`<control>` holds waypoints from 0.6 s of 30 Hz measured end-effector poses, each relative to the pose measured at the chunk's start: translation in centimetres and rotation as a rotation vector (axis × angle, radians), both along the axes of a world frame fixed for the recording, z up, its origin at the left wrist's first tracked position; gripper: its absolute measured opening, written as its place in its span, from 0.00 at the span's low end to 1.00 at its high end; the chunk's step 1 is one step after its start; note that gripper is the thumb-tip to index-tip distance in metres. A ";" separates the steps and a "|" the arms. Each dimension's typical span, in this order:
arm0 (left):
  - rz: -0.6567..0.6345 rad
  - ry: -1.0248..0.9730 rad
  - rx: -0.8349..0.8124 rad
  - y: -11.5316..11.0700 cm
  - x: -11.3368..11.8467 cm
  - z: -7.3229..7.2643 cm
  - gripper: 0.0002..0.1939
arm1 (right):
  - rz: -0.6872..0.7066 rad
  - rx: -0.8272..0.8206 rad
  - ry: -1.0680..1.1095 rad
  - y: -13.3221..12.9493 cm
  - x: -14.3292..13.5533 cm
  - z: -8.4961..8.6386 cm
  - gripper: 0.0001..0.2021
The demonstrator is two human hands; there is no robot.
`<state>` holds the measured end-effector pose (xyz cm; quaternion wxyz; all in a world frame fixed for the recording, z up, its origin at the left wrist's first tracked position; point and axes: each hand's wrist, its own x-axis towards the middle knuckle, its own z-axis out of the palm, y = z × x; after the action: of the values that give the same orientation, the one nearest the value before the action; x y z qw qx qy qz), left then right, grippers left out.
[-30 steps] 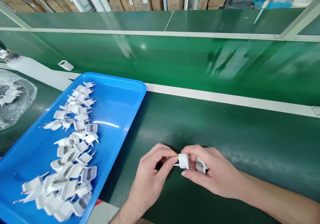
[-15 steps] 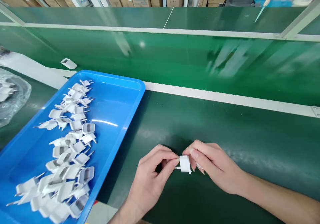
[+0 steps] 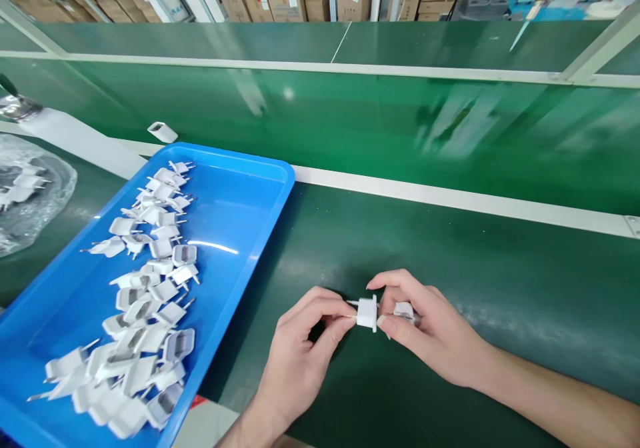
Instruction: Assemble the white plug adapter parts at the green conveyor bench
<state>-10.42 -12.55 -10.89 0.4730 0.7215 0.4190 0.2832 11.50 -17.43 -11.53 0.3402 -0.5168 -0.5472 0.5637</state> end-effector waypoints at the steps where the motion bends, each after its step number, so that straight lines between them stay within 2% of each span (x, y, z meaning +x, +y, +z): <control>1: 0.002 -0.010 0.004 0.0 0.0 -0.1 0.03 | -0.014 0.014 -0.002 -0.1 0.0 -0.1 0.14; 6: 0.009 -0.049 0.077 -0.1 -0.2 -0.1 0.05 | 0.007 0.072 0.023 -0.3 0.1 -0.5 0.14; 10: 0.023 -0.045 0.101 0.0 -0.1 0.1 0.05 | 0.049 0.034 0.047 -0.2 0.1 -0.5 0.13; 18: 0.056 -0.043 -0.029 0.2 0.0 -0.3 0.04 | 0.056 0.064 -0.015 -0.1 -0.6 -0.5 0.12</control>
<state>-10.43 -12.36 -11.18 0.4841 0.6963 0.4327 0.3058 10.93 -17.53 -12.00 0.3364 -0.4946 -0.5816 0.5513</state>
